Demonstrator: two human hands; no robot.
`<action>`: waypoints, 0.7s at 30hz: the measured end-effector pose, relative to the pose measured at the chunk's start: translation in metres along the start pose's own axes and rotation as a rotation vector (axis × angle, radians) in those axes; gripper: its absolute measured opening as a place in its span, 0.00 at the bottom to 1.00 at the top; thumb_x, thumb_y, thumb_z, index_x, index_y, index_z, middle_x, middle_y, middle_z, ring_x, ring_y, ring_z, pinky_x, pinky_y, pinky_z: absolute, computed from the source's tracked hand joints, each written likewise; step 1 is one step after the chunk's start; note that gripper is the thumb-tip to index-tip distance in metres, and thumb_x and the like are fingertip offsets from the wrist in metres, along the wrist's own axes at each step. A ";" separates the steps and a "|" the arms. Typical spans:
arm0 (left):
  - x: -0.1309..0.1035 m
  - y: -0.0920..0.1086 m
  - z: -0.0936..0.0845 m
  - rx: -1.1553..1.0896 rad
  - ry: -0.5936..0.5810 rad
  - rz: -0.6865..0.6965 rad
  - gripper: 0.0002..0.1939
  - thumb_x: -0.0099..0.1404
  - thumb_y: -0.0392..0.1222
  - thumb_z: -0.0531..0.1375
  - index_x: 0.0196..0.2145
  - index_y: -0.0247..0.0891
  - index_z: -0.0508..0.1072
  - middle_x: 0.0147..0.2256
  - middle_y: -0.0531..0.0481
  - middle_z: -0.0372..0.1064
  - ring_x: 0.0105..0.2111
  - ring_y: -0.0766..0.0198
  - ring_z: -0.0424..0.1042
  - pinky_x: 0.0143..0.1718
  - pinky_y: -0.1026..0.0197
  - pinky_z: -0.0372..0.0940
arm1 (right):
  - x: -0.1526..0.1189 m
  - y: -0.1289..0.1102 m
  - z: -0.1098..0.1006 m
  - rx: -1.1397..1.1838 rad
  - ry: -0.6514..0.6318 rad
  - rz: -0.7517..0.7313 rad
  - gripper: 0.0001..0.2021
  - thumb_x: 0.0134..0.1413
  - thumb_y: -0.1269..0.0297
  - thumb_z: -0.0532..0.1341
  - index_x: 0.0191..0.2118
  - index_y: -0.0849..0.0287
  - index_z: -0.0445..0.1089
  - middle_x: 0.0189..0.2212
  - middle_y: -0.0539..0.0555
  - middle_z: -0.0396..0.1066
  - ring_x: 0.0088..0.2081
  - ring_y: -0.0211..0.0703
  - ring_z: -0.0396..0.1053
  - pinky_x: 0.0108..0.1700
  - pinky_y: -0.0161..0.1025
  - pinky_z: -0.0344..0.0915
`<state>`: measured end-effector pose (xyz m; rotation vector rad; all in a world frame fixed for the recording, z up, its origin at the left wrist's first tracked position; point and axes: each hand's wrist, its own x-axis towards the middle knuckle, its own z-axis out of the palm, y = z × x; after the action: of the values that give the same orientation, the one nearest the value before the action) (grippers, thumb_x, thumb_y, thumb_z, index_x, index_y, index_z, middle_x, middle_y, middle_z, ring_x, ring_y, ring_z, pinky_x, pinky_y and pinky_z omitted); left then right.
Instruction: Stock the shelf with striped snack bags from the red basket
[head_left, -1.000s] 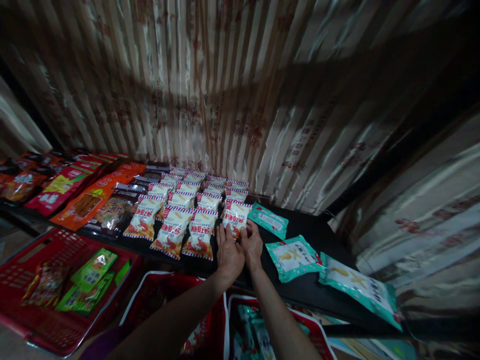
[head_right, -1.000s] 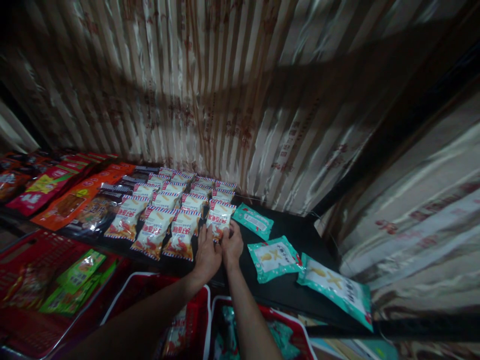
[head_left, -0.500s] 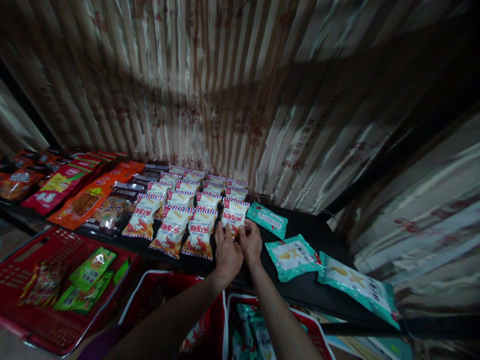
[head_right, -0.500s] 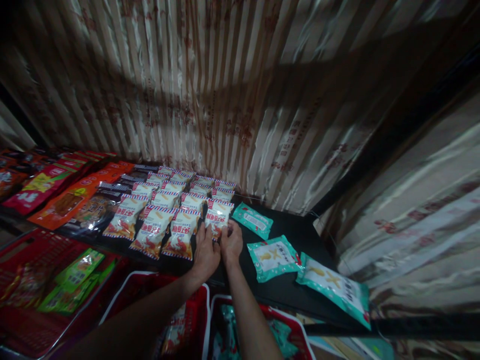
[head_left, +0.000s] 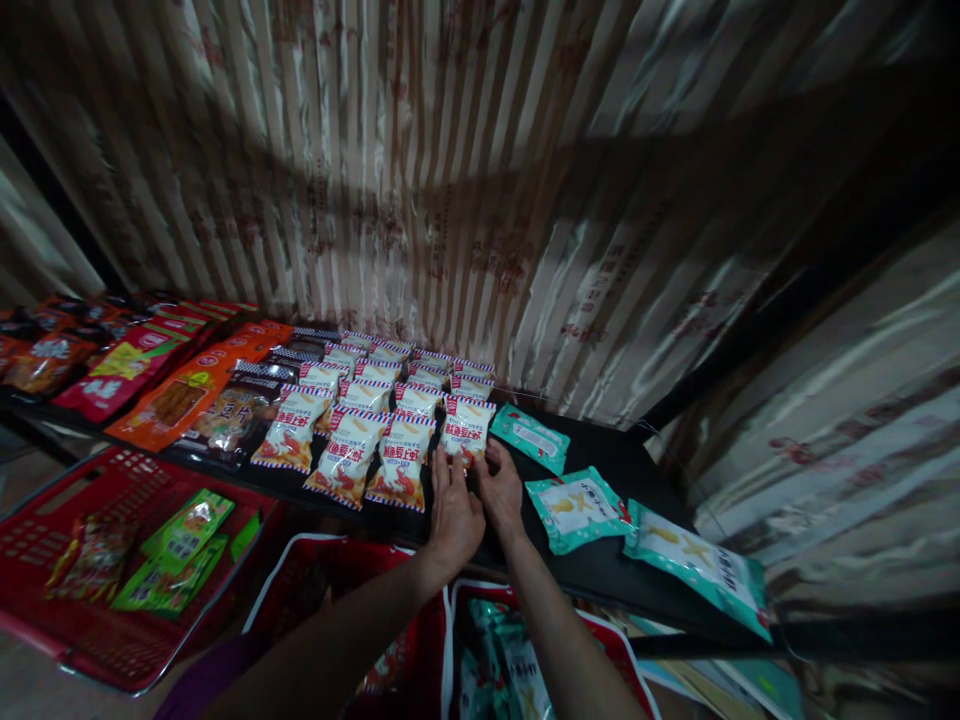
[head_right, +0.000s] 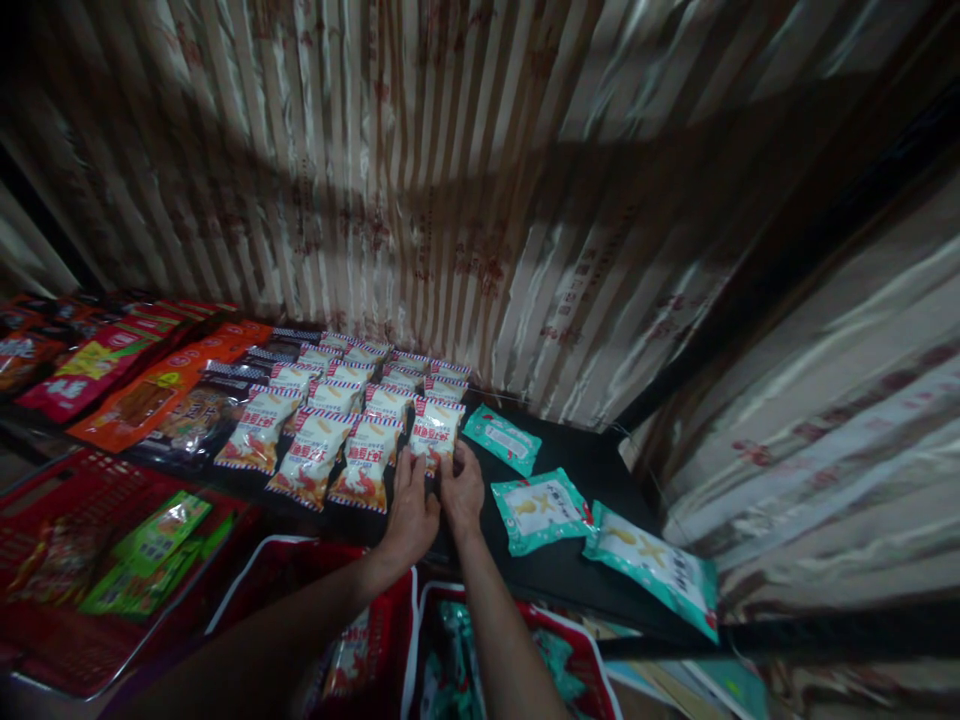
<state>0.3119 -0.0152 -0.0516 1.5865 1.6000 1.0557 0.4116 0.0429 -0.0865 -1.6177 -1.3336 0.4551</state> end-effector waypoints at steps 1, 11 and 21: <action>-0.004 0.000 -0.002 -0.016 0.000 0.005 0.36 0.53 0.27 0.52 0.61 0.25 0.55 0.66 0.36 0.35 0.66 0.53 0.34 0.65 0.54 0.37 | -0.002 0.000 -0.001 -0.002 -0.006 -0.007 0.23 0.51 0.54 0.55 0.50 0.59 0.67 0.45 0.59 0.73 0.45 0.49 0.71 0.49 0.47 0.66; -0.071 -0.012 -0.033 -0.070 -0.077 0.067 0.24 0.58 0.29 0.48 0.52 0.30 0.67 0.63 0.38 0.48 0.63 0.58 0.50 0.62 0.56 0.51 | -0.028 -0.004 -0.016 -0.092 0.042 -0.036 0.23 0.53 0.61 0.50 0.52 0.66 0.66 0.46 0.65 0.72 0.47 0.49 0.71 0.51 0.48 0.65; -0.140 -0.022 -0.045 -0.124 -0.431 -0.093 0.18 0.57 0.25 0.50 0.36 0.39 0.74 0.49 0.48 0.70 0.50 0.64 0.67 0.55 0.61 0.59 | -0.087 -0.017 -0.057 -0.225 -0.038 -0.128 0.18 0.53 0.64 0.50 0.44 0.63 0.71 0.44 0.62 0.73 0.48 0.49 0.68 0.54 0.49 0.61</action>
<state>0.2709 -0.1577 -0.0630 1.5160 1.2775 0.6901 0.4171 -0.0608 -0.0693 -1.6994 -1.5520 0.2670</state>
